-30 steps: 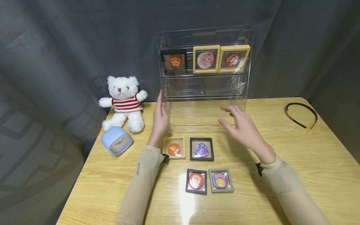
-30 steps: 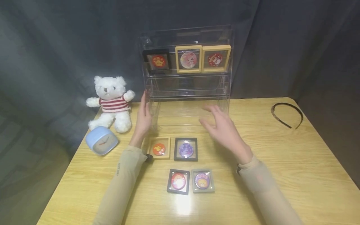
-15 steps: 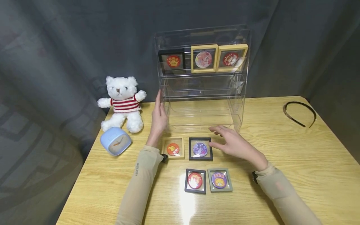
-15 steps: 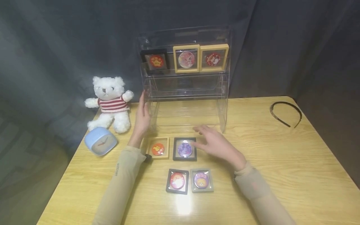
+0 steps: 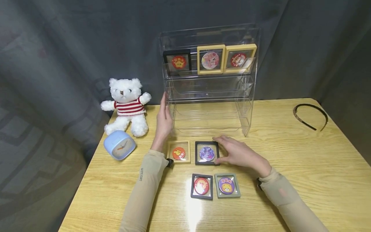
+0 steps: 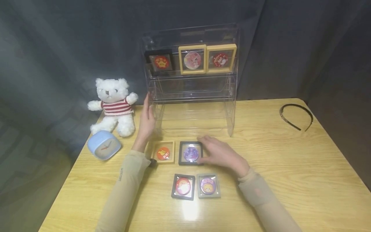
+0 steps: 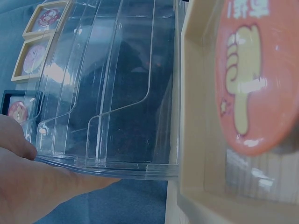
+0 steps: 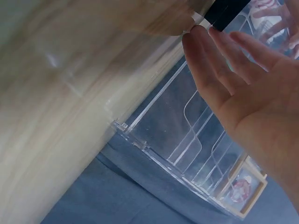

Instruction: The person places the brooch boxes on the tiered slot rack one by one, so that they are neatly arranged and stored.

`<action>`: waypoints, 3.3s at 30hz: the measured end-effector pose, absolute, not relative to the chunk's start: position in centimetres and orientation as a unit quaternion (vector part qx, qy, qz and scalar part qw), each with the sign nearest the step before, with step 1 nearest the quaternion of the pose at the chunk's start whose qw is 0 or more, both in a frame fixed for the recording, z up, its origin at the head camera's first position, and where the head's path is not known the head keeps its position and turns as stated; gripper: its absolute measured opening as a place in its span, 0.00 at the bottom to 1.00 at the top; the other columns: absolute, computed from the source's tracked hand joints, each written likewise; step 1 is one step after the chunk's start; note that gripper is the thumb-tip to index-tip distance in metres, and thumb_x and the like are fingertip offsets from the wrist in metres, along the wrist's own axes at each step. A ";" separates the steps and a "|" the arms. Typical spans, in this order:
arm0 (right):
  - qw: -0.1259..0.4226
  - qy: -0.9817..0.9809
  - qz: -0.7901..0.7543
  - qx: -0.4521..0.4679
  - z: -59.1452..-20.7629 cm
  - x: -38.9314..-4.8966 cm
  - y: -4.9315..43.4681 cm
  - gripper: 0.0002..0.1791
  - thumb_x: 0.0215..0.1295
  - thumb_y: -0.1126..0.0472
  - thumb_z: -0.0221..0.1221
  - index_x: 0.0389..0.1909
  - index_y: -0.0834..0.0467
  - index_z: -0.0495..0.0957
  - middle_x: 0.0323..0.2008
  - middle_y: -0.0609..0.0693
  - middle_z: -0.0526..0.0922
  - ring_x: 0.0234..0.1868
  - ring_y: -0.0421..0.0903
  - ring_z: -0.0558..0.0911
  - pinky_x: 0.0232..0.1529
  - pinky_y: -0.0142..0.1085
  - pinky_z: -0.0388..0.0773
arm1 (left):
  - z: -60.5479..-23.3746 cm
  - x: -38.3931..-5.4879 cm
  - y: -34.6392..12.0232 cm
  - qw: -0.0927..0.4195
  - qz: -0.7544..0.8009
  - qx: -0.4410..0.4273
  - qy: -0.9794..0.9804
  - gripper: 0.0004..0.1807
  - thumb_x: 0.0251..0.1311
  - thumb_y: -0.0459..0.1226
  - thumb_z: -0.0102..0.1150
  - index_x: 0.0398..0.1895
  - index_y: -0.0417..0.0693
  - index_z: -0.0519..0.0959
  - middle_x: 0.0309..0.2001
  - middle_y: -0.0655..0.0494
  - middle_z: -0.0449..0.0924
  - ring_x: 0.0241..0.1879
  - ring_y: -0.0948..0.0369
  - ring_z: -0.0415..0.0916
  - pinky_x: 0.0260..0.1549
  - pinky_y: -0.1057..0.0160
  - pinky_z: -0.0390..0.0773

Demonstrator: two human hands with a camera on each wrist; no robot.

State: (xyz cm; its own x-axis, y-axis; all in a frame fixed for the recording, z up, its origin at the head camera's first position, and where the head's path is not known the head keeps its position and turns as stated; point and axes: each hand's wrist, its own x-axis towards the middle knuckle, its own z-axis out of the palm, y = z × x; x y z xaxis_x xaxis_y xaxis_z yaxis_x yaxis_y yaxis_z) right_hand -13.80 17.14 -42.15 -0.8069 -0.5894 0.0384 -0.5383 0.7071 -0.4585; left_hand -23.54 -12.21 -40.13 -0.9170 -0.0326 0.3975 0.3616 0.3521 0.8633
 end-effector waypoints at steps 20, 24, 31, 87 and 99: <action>0.063 0.912 -0.261 -0.311 -42.0 -13.6 16.7 0.54 0.50 0.50 0.83 0.71 0.75 0.70 0.60 0.64 0.73 0.49 0.54 0.80 0.52 0.52 0.84 | -40.2 -23.6 -12.2 0.190 -0.555 -0.109 -0.802 0.31 0.84 0.26 0.33 0.87 0.41 0.51 0.83 0.41 0.57 0.32 0.52 0.62 0.62 0.49 0.71; 0.061 0.907 -0.277 -0.311 -42.1 -13.5 16.6 0.51 0.49 0.52 0.83 0.69 0.73 0.70 0.61 0.64 0.72 0.56 0.62 0.81 0.60 0.58 0.81 | -40.2 -23.6 -12.2 0.189 -0.558 -0.108 -0.801 0.31 0.85 0.27 0.33 0.87 0.42 0.51 0.83 0.42 0.57 0.38 0.48 0.67 0.66 0.50 0.70; 0.059 0.899 -0.303 -0.311 -42.0 -13.6 16.2 0.49 0.44 0.56 0.85 0.63 0.72 0.70 0.57 0.64 0.78 0.58 0.62 0.81 0.65 0.56 0.79 | -40.3 -23.6 -12.3 0.182 -0.560 -0.107 -0.801 0.31 0.85 0.28 0.33 0.88 0.43 0.50 0.83 0.42 0.56 0.35 0.49 0.65 0.64 0.50 0.70; -0.314 0.854 -0.355 -0.214 -31.7 -19.7 20.6 0.08 0.61 0.73 0.73 0.40 0.70 0.86 0.42 0.61 0.87 0.40 0.58 0.88 0.44 0.12 0.71 | -40.2 -23.6 -12.3 0.191 -0.559 -0.113 -0.799 0.31 0.84 0.27 0.34 0.87 0.41 0.51 0.82 0.40 0.58 0.31 0.54 0.63 0.51 0.48 0.75; -0.352 0.852 -0.353 -0.161 -28.0 -22.1 21.1 0.11 0.65 0.66 0.73 0.42 0.69 0.87 0.44 0.60 0.87 0.43 0.54 0.87 0.47 0.15 0.74 | -40.2 -23.4 -12.2 0.183 -0.562 -0.112 -0.799 0.31 0.85 0.28 0.32 0.88 0.42 0.50 0.83 0.41 0.57 0.29 0.57 0.61 0.46 0.51 0.72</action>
